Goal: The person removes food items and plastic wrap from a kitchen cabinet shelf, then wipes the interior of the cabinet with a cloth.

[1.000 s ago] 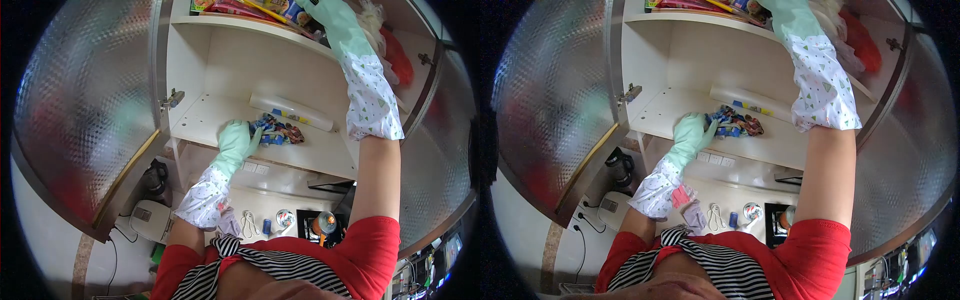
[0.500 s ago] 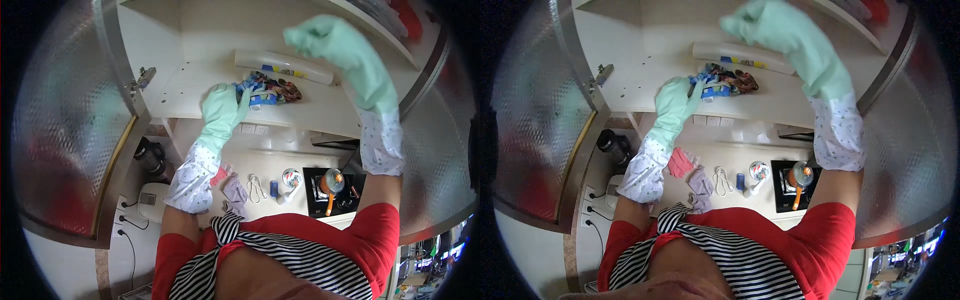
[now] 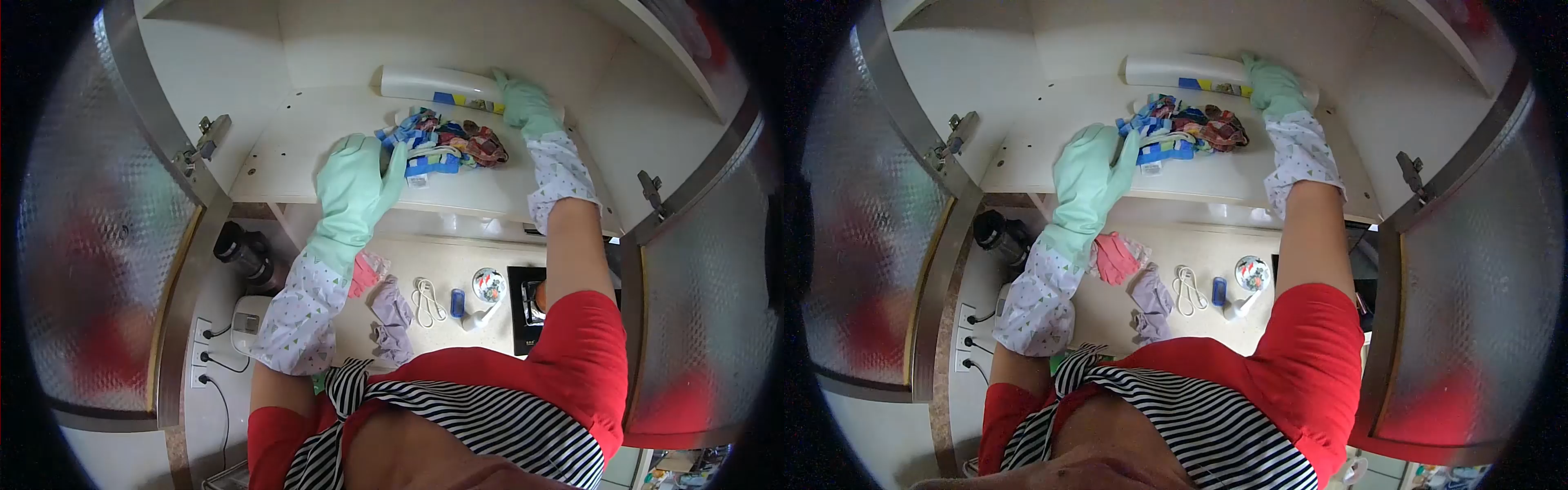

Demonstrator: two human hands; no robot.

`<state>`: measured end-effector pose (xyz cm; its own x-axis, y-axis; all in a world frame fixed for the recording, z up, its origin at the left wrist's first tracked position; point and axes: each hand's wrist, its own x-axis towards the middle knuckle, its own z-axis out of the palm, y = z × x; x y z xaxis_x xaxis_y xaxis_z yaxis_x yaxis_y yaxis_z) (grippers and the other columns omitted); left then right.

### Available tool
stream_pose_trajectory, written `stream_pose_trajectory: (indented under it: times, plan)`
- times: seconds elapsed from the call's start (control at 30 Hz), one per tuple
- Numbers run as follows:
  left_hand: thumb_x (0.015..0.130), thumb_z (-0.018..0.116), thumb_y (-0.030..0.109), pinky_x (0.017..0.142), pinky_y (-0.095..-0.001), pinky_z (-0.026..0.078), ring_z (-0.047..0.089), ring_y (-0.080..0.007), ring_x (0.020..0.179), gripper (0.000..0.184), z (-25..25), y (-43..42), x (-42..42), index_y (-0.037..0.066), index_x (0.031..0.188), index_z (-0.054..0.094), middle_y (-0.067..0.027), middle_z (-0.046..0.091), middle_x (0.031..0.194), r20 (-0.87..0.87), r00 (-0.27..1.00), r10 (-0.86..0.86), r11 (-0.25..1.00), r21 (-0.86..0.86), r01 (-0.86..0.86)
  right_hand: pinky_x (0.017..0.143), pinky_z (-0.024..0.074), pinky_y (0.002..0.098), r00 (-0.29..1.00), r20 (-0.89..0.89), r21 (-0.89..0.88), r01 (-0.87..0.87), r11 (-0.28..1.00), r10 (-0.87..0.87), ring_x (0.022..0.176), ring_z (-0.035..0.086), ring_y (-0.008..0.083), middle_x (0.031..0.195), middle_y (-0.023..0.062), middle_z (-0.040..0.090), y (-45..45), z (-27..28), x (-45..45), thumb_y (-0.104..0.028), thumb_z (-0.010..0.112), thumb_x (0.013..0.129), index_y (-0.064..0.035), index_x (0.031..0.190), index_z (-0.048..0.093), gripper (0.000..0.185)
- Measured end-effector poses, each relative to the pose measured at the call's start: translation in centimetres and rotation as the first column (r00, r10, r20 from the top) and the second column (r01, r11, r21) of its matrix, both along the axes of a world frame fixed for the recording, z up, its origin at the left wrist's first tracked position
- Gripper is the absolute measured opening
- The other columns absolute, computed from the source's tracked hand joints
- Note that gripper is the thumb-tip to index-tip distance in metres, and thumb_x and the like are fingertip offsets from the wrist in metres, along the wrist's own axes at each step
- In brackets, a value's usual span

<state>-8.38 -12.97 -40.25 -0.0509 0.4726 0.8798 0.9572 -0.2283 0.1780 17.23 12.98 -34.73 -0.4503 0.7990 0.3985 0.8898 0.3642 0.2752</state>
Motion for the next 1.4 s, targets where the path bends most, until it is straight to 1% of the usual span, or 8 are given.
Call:
stream_pose_trajectory:
  times: [0.27,0.63,0.83,0.9,1.03,1.17,1.23,1.4]
  plan:
    - [0.089,0.073,0.026,0.062,-0.0467,0.05,0.062,-0.0353,0.068,0.03,-0.6,0.3,-0.2,0.007,0.069,0.059,-0.0123,0.06,0.07,0.023,0.999,0.037,0.997,0.061,-0.038,0.086,0.0576,0.0495,0.982,0.153,-0.181,-0.081,0.98,0.109,0.1,0.071,0.0408,0.111,0.0194,0.072,1.9,0.6,0.3,-0.011,0.088,0.053,-0.0081,0.123,0.065,0.073]
    - [0.088,0.074,0.034,0.059,-0.0483,0.05,0.062,-0.0357,0.063,0.037,-0.6,0.4,-0.4,0.007,0.066,0.062,-0.0113,0.062,0.067,0.004,0.998,0.057,0.989,0.134,-0.057,0.084,0.0589,0.0498,0.985,-0.002,0.203,-0.166,0.965,0.17,0.095,0.072,0.0411,0.103,0.0202,0.073,-6.5,5.6,-0.8,-0.012,0.08,0.067,-0.0061,0.114,0.065,0.05]
    - [0.086,0.077,0.052,0.094,-0.0428,0.053,0.065,-0.0371,0.115,0.073,-0.4,-0.8,0.3,-0.004,0.131,0.06,-0.0243,0.066,0.124,0.094,0.993,-0.064,0.992,0.118,0.053,0.083,0.0596,0.05,0.957,-0.281,0.1,-0.052,0.994,0.078,0.093,0.072,0.0422,0.101,0.0222,0.073,-20.1,8.7,-1.2,-0.023,0.084,0.062,-0.0043,0.116,0.065,0.06]
    - [0.096,0.072,0.036,0.111,-0.0419,0.044,0.053,-0.0317,0.136,0.066,1.2,-4.1,3.9,-0.003,0.144,0.049,-0.0217,0.053,0.149,0.676,0.536,-0.505,0.862,0.363,0.353,0.083,0.0596,0.05,0.918,-0.379,0.049,-0.107,0.993,0.118,0.092,0.072,0.0434,0.099,0.0229,0.073,-25.5,8.2,-1.5,-0.024,0.083,0.062,-0.0035,0.115,0.065,0.06]
    - [0.104,0.06,0.045,0.12,-0.044,0.037,0.046,-0.0316,0.141,0.069,1.4,-9.6,8.9,0.0,0.153,0.04,-0.0208,0.045,0.154,0.798,-0.191,-0.572,0.639,0.579,0.507,0.065,0.0514,0.0508,0.791,-0.412,0.265,-0.371,0.89,0.452,0.069,0.065,0.0395,0.076,0.0186,0.065,-31.7,2.6,-2.5,-0.018,0.075,0.064,-0.0028,0.088,0.062,0.032]
    - [0.103,0.06,0.042,0.117,-0.0475,0.04,0.051,-0.0333,0.136,0.072,-0.5,-13.8,7.2,-0.004,0.153,0.036,-0.0223,0.05,0.148,0.775,-0.315,-0.547,0.582,0.623,0.522,0.07,0.0508,0.0493,0.912,-0.275,0.096,-0.289,0.952,0.305,0.075,0.067,0.0367,0.081,0.0224,0.066,-36.1,-0.2,-4.9,-0.027,0.079,0.069,0.002,0.095,0.062,0.043]
    - [0.103,0.061,0.04,0.115,-0.0498,0.042,0.054,-0.0343,0.132,0.074,-1.3,-15.2,5.2,-0.006,0.153,0.033,-0.0233,0.053,0.143,0.749,-0.382,-0.541,0.562,0.66,0.499,0.08,0.055,0.046,0.594,-0.693,-0.305,-0.755,0.581,0.409,0.087,0.071,0.038,0.098,0.021,0.073,-35.8,0.7,-3.0,-0.041,0.079,0.078,0.0006,0.117,0.066,0.059]
    - [0.098,0.065,0.04,0.109,-0.0525,0.049,0.059,-0.0368,0.125,0.08,-5.5,-20.2,1.0,-0.002,0.155,0.029,-0.0257,0.053,0.141,0.901,-0.018,-0.433,0.728,0.361,0.583,0.099,0.0522,0.0382,0.564,-0.81,-0.162,-0.482,0.861,0.163,0.115,0.067,0.0291,0.124,0.0187,0.069,-26.7,1.5,-5.2,-0.06,0.08,0.079,-0.0068,0.137,0.064,0.08]
